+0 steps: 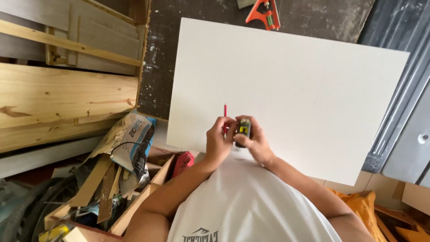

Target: Measuring and marking a white board using a combination square, tape measure, and pencil in a workshop.

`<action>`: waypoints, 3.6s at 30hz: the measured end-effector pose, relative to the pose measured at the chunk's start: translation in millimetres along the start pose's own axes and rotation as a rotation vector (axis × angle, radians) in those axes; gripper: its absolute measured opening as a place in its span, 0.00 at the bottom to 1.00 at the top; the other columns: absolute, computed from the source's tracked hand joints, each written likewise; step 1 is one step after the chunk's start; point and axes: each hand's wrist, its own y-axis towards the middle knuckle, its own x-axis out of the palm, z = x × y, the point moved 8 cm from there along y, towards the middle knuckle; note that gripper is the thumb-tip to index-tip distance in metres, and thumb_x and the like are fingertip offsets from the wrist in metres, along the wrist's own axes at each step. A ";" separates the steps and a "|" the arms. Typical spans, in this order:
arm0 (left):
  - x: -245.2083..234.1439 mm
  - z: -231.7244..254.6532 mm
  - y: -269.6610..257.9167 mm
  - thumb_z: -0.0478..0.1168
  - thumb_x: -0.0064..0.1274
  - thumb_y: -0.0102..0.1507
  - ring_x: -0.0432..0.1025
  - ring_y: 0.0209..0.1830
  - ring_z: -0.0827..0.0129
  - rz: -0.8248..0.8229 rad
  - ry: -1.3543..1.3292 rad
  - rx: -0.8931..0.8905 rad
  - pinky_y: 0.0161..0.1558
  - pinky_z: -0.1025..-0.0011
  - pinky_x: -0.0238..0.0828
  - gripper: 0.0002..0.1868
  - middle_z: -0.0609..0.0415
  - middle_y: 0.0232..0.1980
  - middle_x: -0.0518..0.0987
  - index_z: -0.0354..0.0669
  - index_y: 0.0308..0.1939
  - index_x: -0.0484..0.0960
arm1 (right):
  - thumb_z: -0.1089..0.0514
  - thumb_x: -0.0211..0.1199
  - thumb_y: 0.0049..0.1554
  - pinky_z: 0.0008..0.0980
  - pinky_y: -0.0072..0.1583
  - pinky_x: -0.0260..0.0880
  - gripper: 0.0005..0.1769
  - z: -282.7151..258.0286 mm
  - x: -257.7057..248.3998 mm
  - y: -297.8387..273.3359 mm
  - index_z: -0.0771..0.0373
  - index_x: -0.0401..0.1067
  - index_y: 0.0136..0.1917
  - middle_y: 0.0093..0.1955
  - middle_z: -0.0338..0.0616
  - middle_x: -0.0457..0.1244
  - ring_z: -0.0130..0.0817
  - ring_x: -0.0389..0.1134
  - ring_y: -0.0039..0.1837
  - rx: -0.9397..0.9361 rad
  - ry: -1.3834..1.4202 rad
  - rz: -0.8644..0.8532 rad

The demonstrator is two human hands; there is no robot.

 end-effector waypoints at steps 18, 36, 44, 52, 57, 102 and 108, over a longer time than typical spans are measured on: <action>9.8 -12.4 15.2 0.42 0.70 0.59 0.70 0.34 0.75 -0.419 -0.008 0.059 0.38 0.73 0.71 0.06 0.58 0.34 0.85 0.52 0.38 0.89 | 0.34 0.68 0.54 0.61 0.61 0.72 0.28 -59.2 -46.2 -42.7 0.48 0.70 0.62 0.54 0.54 0.72 0.63 0.73 0.59 0.210 -1.227 -0.090; -163.7 -112.5 190.7 0.40 0.69 0.59 0.81 0.39 0.58 0.308 0.600 0.109 0.47 0.61 0.79 0.06 0.60 0.34 0.86 0.56 0.38 0.87 | 0.41 0.50 0.70 0.58 0.57 0.71 0.20 -77.2 -224.0 3.7 0.49 0.78 0.62 0.52 0.50 0.69 0.53 0.73 0.56 0.417 -1.743 0.370; -168.4 -115.6 199.4 0.40 0.68 0.60 0.81 0.40 0.55 0.340 0.619 0.041 0.47 0.59 0.79 0.06 0.58 0.35 0.87 0.56 0.39 0.88 | 0.47 0.46 0.69 0.69 0.64 0.63 0.22 -82.6 -195.3 9.4 0.54 0.77 0.64 0.57 0.55 0.70 0.54 0.73 0.63 0.473 -1.776 0.297; -167.8 -112.2 189.9 0.42 0.71 0.58 0.83 0.36 0.57 0.361 0.581 0.007 0.45 0.62 0.79 0.08 0.58 0.34 0.88 0.56 0.39 0.88 | 0.49 0.46 0.67 0.68 0.61 0.64 0.22 -74.9 -210.5 10.4 0.52 0.78 0.63 0.54 0.53 0.71 0.53 0.74 0.61 0.447 -1.785 0.340; -167.5 -108.9 187.5 0.41 0.72 0.57 0.83 0.36 0.55 0.357 0.590 0.038 0.45 0.60 0.79 0.08 0.58 0.34 0.88 0.54 0.38 0.88 | 0.50 0.46 0.66 0.68 0.62 0.63 0.22 -75.6 -209.0 12.3 0.52 0.78 0.63 0.55 0.52 0.71 0.53 0.75 0.61 0.445 -1.812 0.347; -176.0 -126.2 183.5 0.42 0.69 0.57 0.83 0.34 0.61 0.327 0.504 -0.052 0.39 0.65 0.81 0.09 0.59 0.36 0.88 0.58 0.41 0.89 | 0.50 0.50 0.70 0.57 0.61 0.69 0.18 -78.4 -202.5 9.5 0.45 0.83 0.59 0.54 0.45 0.73 0.47 0.75 0.61 0.268 -1.891 0.337; -175.2 -126.8 182.3 0.42 0.69 0.57 0.83 0.33 0.62 0.339 0.508 -0.052 0.38 0.65 0.80 0.09 0.60 0.36 0.88 0.58 0.40 0.89 | 0.50 0.50 0.70 0.57 0.60 0.69 0.18 -77.4 -203.0 9.5 0.45 0.83 0.58 0.53 0.44 0.73 0.46 0.75 0.60 0.261 -1.912 0.345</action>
